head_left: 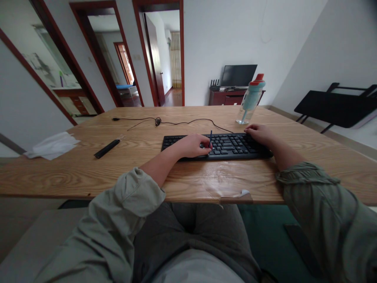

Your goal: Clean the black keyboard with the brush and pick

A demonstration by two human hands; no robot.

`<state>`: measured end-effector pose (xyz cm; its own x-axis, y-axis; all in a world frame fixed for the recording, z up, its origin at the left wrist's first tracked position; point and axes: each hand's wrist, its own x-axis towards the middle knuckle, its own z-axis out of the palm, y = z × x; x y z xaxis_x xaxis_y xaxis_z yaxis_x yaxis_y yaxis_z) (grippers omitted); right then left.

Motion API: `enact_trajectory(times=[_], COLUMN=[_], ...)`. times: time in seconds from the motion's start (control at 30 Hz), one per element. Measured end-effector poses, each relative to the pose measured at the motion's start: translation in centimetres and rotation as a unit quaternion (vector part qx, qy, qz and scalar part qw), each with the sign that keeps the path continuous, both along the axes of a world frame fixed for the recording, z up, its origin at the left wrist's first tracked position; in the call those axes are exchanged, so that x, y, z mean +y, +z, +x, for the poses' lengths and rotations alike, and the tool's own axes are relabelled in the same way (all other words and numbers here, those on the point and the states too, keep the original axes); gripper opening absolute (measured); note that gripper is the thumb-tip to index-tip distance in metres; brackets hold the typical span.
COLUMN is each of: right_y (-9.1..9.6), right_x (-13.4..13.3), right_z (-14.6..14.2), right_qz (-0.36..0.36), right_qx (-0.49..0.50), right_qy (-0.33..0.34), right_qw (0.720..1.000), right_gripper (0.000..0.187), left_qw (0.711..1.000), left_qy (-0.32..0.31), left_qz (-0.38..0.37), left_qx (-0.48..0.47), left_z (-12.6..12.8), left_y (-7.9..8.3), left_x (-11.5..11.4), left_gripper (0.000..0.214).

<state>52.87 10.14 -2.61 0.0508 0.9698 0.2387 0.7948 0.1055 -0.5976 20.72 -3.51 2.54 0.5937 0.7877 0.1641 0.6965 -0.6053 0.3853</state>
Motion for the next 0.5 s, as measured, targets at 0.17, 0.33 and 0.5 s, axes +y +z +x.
enact_trajectory(times=[0.17,0.33,0.5], right_y=[0.1,0.2,0.1], right_x=[-0.2,-0.3,-0.1], right_z=[-0.1,-0.2,-0.2], right_qz=[0.004,-0.004,-0.013], right_qx=[0.002,0.013,0.009], right_qy=[0.003,-0.007,-0.008], right_qw=[1.000,1.000,1.000], right_gripper=[0.018,0.016,0.019], left_qw=[0.990,0.997,0.998], left_qy=[-0.067,0.009,0.055], left_qz=[-0.125,-0.063,-0.027], left_qx=[-0.009,-0.037,0.008], left_z=[-2.1,-5.5,-6.9], left_y=[0.7,1.7,1.2], left_x=[-0.3,0.6,1.2], left_gripper=[0.030,0.037,0.035])
